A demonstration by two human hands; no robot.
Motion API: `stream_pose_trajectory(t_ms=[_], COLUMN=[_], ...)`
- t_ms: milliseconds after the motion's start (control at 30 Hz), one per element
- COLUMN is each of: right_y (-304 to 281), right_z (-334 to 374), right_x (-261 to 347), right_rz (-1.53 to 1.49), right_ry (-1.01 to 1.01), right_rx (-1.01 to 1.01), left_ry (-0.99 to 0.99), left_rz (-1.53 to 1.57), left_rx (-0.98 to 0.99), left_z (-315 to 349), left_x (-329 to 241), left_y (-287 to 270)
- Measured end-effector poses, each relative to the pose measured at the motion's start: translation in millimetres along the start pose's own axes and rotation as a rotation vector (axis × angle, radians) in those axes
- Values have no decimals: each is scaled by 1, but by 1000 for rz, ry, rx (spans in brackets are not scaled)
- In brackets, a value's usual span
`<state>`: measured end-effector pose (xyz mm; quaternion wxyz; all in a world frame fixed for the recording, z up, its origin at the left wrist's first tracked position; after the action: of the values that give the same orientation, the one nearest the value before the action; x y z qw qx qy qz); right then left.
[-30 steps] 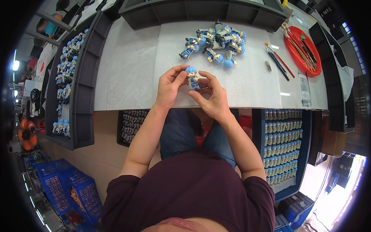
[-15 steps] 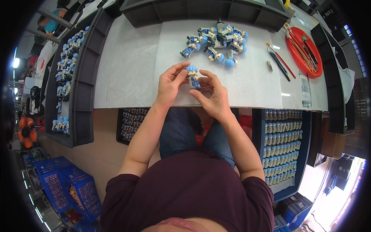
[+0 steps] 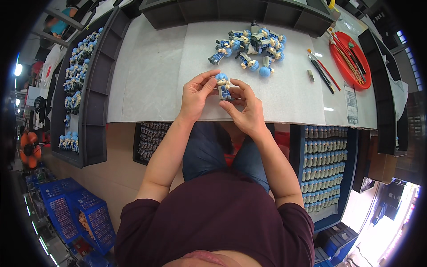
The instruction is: The person assembles small blue and white figurines by hand. They pick up a figurine from a tray, attach a small red piece to its head, and place the completed item into a gray bin. This process is repeated for multiple figurines.
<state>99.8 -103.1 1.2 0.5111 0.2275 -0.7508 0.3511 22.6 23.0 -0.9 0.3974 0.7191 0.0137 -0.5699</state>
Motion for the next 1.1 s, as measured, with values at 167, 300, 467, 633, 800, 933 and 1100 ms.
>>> stream_pose_trajectory(t_ms=[167,300,467,633,800,933,1100], right_y=[0,0,0,1,0,-1,-1], right_z=[0,0,0,-1,0,0,0], right_x=[-2,0,1,0,0,4,3], right_rz=[-8,12,35,48,55,45,-3], right_ry=[-15,-8,-1,-7,3,21,33], right_rx=[0,7,5,6,-3,4,4], left_ry=[9,24,30,51,11,-55,-28], left_rz=[5,7,12,-1,11,9,-56], left_rx=[2,12,37,48,16,-29,-15], left_z=[0,1,2,3,1,1,0], left_x=[-1,-1,-2,-3,-1,-1,-3], left_y=[0,1,0,0,0,-1,1])
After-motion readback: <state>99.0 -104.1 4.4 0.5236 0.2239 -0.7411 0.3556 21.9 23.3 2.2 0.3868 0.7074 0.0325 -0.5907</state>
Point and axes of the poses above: each hand's wrist, its own z-axis away from the middle knuckle, its own y-axis out of the palm, x = y × z, the point moved 3 cm from there along -z, towards the middle knuckle, and after that the axes turned 11 degrees about z, right-handed, at the moved point
